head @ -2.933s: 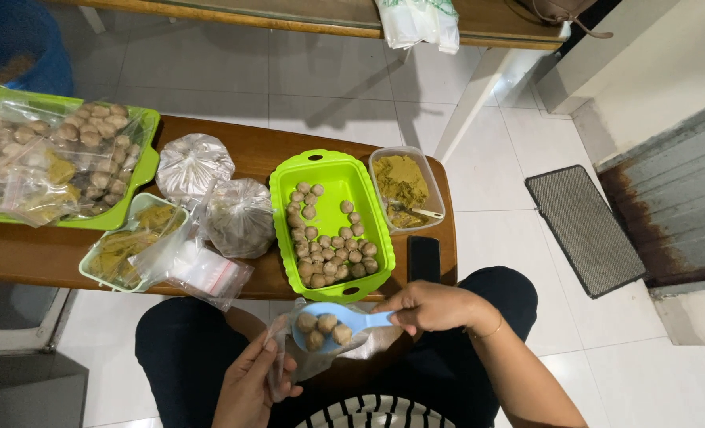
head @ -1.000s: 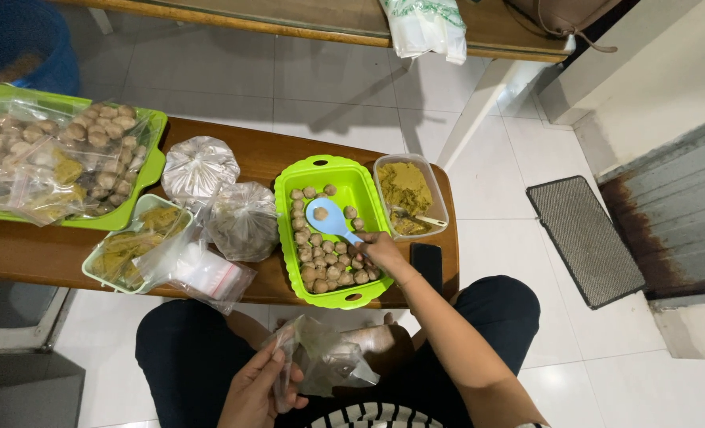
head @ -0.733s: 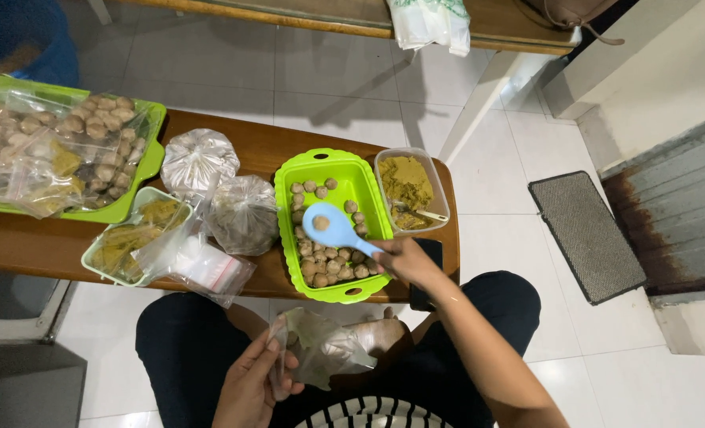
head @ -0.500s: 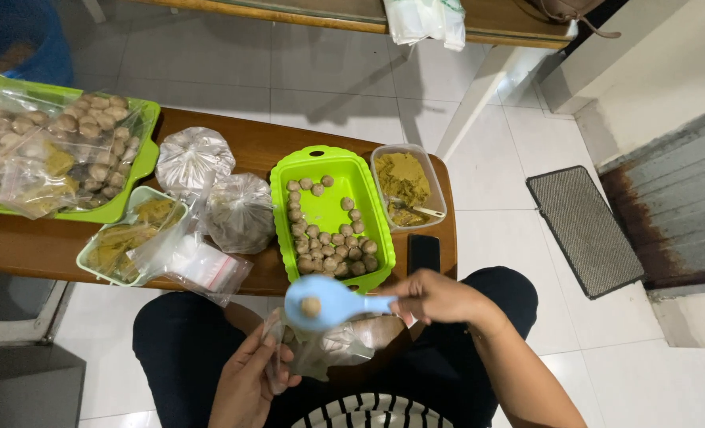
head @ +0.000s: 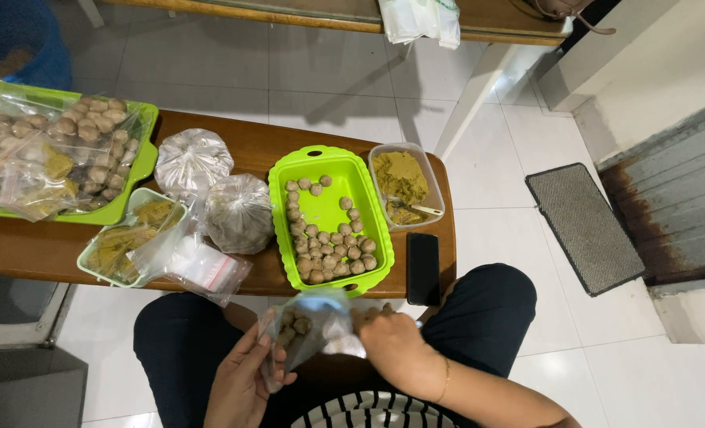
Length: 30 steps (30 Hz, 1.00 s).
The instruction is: The person uses a blue spoon to transfer several meatballs from a green tray into a clear plastic bag and then ties the bag shut.
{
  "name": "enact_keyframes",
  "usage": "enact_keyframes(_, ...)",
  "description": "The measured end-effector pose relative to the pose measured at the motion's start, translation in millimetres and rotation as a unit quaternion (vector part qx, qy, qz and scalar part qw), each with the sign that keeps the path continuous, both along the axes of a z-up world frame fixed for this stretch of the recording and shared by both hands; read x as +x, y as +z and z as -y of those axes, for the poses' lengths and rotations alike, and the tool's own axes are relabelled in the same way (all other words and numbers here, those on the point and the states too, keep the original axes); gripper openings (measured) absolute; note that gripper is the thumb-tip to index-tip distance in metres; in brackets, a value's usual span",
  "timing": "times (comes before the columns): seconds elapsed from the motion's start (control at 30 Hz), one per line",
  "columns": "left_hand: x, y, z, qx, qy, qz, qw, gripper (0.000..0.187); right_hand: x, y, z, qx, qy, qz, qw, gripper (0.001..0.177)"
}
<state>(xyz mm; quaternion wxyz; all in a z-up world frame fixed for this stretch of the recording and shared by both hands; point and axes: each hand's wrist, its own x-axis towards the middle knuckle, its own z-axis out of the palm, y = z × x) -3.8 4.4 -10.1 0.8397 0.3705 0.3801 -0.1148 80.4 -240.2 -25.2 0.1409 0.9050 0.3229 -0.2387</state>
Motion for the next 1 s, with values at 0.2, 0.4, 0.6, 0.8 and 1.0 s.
enact_keyframes(0.2, -3.8, -13.9, -4.9, -0.01, -0.009, 0.016, 1.0, 0.056, 27.7, 106.1, 36.5, 0.034, -0.021, -0.09, 0.995, 0.034)
enact_keyframes(0.4, 4.4, 4.1, 0.3, -0.032, -0.025, -0.019, 0.999, 0.057, 71.1, 164.5, 45.2, 0.201, -0.215, -0.116, 0.949, 0.034)
enact_keyframes(0.6, 4.6, -2.7, 0.0, -0.035, -0.033, -0.03, 0.998, 0.057, 162.9, 39.5, 12.2, 0.064, -0.285, 0.028, 0.956, 0.044)
enact_keyframes(0.8, 3.9, 2.0, -1.5, -0.04, -0.033, -0.047, 0.998, 0.057, 226.2, -95.1, -3.4, 0.073, -0.201, 0.209, 0.954, 0.025)
enact_keyframes(1.0, 8.5, 2.6, -3.7, -0.047, -0.032, -0.062, 0.996, 0.056, 218.2, -68.7, -46.2, 0.216, -0.36, -0.024, 0.907, 0.044)
